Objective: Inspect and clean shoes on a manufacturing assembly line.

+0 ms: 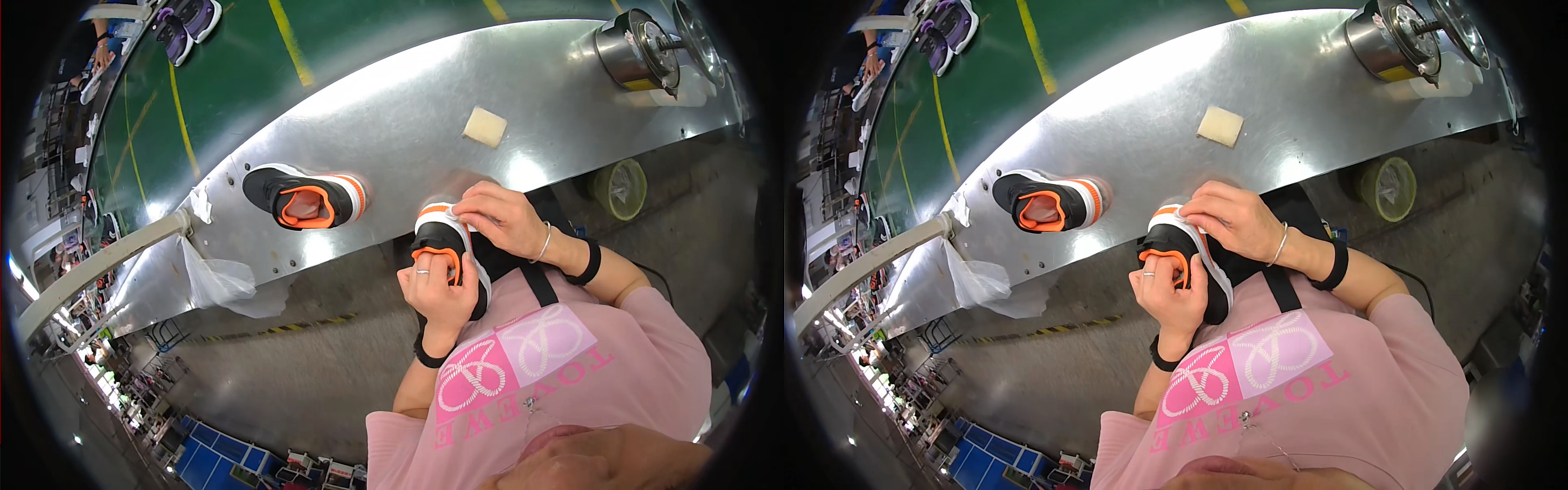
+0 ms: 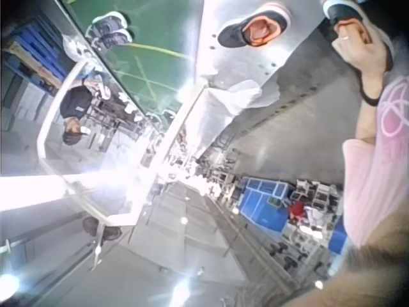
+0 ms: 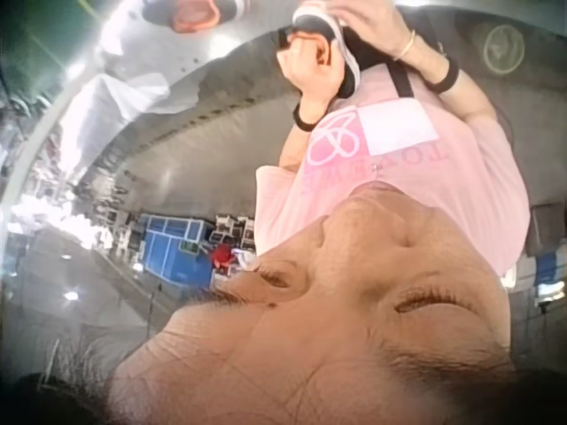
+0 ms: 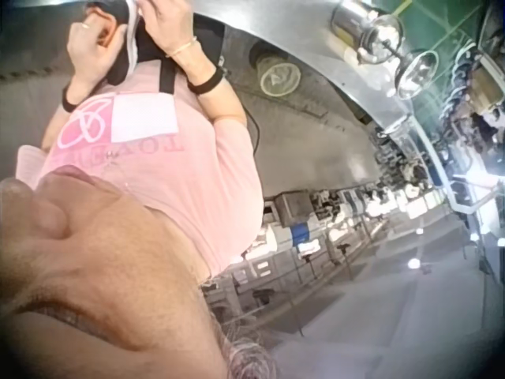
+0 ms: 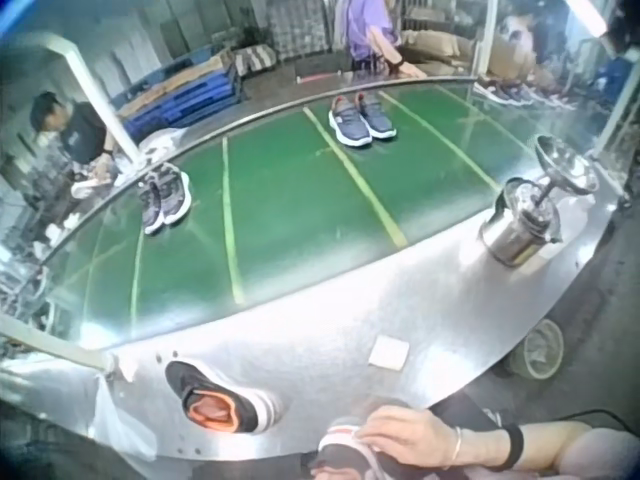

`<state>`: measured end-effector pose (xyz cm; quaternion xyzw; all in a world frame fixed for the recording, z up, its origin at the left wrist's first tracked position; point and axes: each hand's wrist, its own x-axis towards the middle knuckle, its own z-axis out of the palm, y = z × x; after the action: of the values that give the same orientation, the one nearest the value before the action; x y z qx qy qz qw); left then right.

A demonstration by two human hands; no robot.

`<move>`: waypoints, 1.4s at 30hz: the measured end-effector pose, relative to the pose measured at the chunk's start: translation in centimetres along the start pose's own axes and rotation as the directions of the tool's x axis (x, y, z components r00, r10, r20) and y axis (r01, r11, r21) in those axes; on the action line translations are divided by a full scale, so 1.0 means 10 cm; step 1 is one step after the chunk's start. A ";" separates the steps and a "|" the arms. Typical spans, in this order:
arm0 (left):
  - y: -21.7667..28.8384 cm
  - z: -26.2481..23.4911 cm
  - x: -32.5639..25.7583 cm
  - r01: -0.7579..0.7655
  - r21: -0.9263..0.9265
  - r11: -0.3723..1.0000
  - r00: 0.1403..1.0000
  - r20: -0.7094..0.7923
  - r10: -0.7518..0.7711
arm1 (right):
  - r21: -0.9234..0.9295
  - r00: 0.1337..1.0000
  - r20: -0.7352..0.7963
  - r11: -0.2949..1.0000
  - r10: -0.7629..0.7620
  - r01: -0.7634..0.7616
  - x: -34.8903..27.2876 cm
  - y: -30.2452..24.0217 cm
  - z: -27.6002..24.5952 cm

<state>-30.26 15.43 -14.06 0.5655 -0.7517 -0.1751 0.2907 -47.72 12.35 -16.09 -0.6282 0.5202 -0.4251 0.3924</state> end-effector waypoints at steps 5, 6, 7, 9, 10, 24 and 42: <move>0.00 0.01 0.04 -0.014 0.010 1.000 1.000 -0.003 0.014 | -0.087 0.998 0.015 0.994 -0.063 0.064 0.11 -0.03 0.04; 0.01 0.01 0.05 -0.018 0.013 1.000 1.000 0.000 0.018 | -0.138 0.995 0.019 0.985 -0.102 0.104 0.10 -0.02 0.03; 0.01 0.01 0.05 -0.020 0.017 1.000 1.000 0.000 0.020 | -0.186 0.989 0.027 0.972 -0.142 0.145 0.09 -0.02 0.03; 0.00 0.00 0.05 -0.015 0.023 1.000 1.000 0.003 0.015 | -0.188 0.990 0.034 0.972 -0.140 0.144 0.03 -0.01 0.01; 0.01 0.01 0.04 -0.017 0.027 0.999 1.000 0.006 0.017 | -0.194 0.990 0.035 0.970 -0.140 0.144 0.00 0.00 0.00; 0.03 0.01 0.06 -0.016 0.046 0.999 1.000 0.021 0.015 | -0.215 0.985 0.135 0.967 -0.110 0.137 0.18 -0.02 -0.04; 0.05 0.01 0.07 -0.021 0.074 0.997 0.999 0.033 0.019 | -0.138 0.985 0.131 0.982 -0.111 0.129 0.37 -0.03 0.09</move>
<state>-30.80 14.94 -13.67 0.5655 -0.7679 -0.1531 0.2591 -46.40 8.82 -15.62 -0.7106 0.4858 -0.3694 0.3502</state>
